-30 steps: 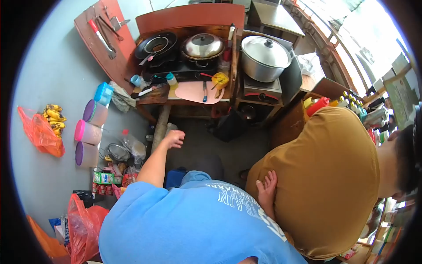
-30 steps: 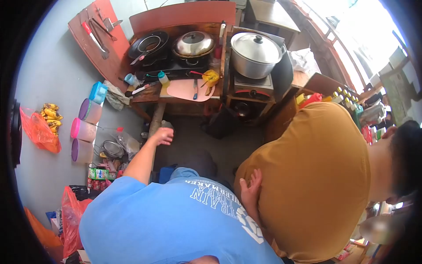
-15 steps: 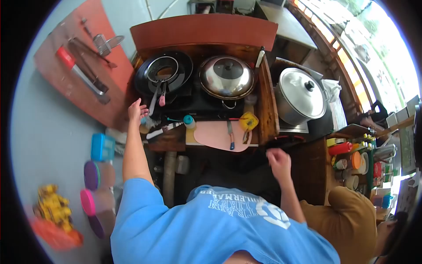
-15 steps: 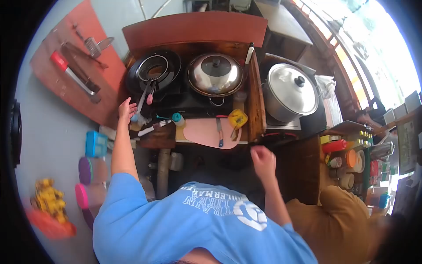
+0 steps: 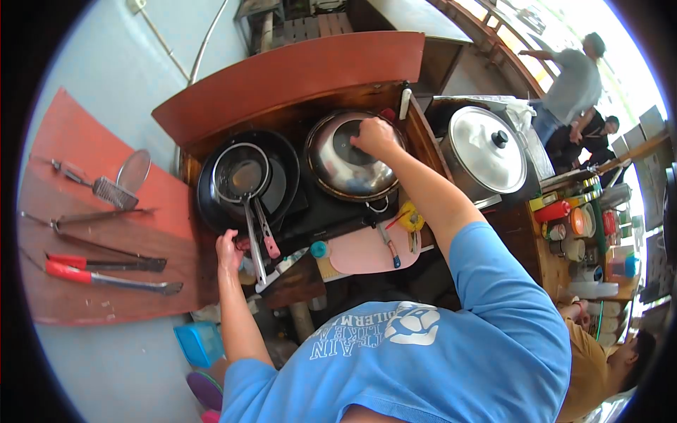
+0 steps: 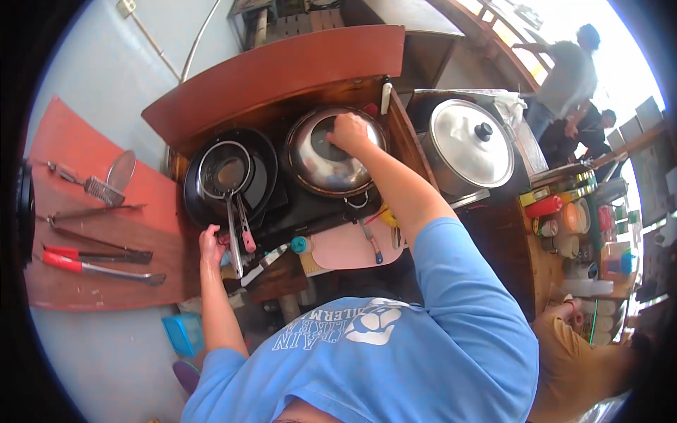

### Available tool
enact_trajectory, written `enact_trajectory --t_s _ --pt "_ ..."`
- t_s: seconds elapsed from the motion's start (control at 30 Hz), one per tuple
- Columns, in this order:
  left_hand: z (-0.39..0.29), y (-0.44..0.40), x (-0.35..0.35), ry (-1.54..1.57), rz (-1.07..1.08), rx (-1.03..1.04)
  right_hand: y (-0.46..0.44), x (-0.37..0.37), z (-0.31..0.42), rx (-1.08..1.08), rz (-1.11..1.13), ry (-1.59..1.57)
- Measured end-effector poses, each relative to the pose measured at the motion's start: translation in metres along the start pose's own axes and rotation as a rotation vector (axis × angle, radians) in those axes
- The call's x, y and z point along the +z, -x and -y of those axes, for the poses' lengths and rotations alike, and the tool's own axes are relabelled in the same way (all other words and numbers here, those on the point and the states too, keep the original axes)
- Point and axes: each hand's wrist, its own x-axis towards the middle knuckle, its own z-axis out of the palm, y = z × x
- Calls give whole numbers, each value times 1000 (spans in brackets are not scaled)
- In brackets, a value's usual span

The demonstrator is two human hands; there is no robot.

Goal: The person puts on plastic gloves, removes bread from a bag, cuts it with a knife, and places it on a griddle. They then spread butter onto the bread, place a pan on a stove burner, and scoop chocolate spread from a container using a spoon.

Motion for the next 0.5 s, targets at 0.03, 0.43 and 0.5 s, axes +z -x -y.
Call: enact_trajectory --t_s 0.03,0.43,0.5 --pt "-2 4 8 41 -10 25 -5 3 0 -32 5 23" --pt "15 19 25 110 11 41 -36 -124 -27 -79 -221 -199" --pt "12 30 42 108 -6 31 -38 -153 -20 -65 -206 -214"
